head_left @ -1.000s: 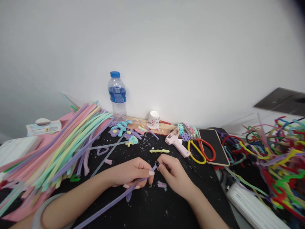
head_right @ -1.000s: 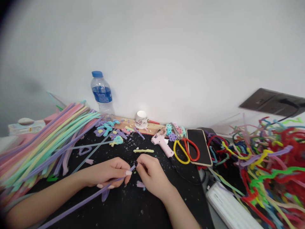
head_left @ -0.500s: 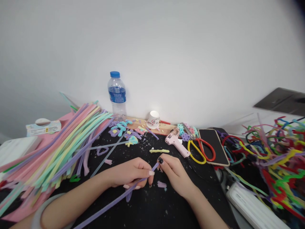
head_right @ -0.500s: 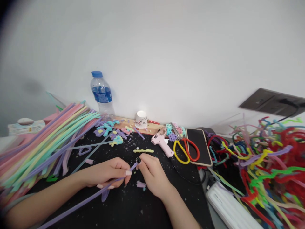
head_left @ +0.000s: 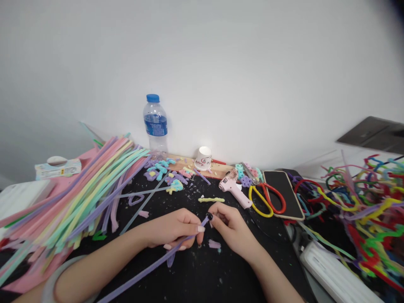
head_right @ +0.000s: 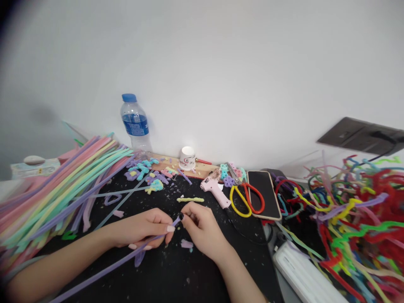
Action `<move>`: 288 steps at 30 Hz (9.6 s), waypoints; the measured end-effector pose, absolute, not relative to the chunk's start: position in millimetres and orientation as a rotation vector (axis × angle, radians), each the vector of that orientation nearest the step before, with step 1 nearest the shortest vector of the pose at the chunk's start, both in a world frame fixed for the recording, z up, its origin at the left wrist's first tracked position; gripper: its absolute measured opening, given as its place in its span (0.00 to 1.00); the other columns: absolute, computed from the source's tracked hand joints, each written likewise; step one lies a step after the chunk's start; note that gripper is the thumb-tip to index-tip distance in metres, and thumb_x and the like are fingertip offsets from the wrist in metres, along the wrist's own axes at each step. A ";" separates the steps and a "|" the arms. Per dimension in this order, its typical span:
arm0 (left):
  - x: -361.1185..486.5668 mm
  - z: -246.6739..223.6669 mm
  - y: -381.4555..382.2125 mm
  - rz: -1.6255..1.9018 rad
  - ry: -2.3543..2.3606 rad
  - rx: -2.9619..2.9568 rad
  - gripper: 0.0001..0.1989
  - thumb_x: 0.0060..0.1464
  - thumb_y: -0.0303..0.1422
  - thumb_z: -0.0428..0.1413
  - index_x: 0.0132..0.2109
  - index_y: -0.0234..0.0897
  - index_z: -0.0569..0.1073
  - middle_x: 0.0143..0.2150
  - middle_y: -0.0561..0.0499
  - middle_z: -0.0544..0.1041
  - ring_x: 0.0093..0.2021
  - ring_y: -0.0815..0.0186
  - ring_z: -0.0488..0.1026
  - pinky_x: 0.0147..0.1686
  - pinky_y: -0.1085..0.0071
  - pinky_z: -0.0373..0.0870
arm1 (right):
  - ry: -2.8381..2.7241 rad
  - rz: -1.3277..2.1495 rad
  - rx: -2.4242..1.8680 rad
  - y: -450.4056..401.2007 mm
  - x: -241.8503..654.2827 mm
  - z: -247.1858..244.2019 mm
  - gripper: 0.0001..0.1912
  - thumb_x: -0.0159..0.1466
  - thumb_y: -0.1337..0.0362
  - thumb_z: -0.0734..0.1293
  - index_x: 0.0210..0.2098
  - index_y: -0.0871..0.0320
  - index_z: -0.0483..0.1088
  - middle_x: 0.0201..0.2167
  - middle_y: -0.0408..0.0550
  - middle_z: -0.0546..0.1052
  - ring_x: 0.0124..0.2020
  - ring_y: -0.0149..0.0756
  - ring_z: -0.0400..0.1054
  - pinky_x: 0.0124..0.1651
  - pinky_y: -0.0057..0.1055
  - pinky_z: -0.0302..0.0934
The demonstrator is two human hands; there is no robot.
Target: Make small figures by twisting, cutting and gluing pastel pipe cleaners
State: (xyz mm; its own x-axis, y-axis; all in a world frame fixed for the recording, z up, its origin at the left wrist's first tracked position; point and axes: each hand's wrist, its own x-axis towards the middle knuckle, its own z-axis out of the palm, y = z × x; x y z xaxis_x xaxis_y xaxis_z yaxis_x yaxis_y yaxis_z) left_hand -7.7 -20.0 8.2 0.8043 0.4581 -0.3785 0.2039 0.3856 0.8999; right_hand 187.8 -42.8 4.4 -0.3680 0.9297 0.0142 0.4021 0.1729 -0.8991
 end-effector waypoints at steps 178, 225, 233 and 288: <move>-5.1 1.2 -14.2 0.825 0.977 1.344 0.09 0.51 0.35 0.57 0.27 0.33 0.71 0.21 0.53 0.74 0.22 0.71 0.71 0.25 0.75 0.67 | -1.707 0.941 -1.240 -50.4 179.0 2.2 0.17 0.65 0.60 0.58 0.21 0.58 0.59 0.18 0.38 0.60 0.21 0.28 0.53 0.25 0.25 0.48; -5.1 2.0 -12.6 0.875 0.989 1.369 0.12 0.55 0.40 0.51 0.32 0.35 0.69 0.20 0.55 0.72 0.21 0.69 0.70 0.25 0.74 0.67 | -1.506 1.091 -1.173 -45.6 183.1 -5.8 0.22 0.66 0.57 0.56 0.18 0.58 0.56 0.17 0.38 0.57 0.20 0.28 0.51 0.24 0.27 0.45; -8.6 -0.9 -9.6 0.963 1.051 1.374 0.16 0.58 0.40 0.48 0.25 0.36 0.63 0.18 0.58 0.68 0.17 0.72 0.65 0.23 0.75 0.61 | -1.480 1.094 -1.171 -44.1 183.8 -7.6 0.22 0.66 0.58 0.56 0.17 0.58 0.56 0.17 0.38 0.57 0.20 0.27 0.51 0.24 0.27 0.45; -3.4 -6.5 -13.2 0.895 0.923 1.264 0.16 0.44 0.31 0.62 0.41 0.36 0.68 0.36 0.48 0.79 0.36 0.65 0.75 0.37 0.71 0.69 | -1.714 0.988 -1.245 -47.5 183.0 -1.2 0.20 0.67 0.60 0.55 0.19 0.58 0.59 0.18 0.39 0.59 0.22 0.28 0.54 0.26 0.26 0.47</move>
State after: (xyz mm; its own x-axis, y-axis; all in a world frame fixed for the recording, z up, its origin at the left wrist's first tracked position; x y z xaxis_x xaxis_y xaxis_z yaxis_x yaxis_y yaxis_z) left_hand -3.4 -13.2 -6.5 0.3744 0.9246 -0.0702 -0.0412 0.0923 0.9949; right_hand 183.0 -47.5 -1.2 -0.2134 0.9659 0.1468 0.3573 0.2170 -0.9084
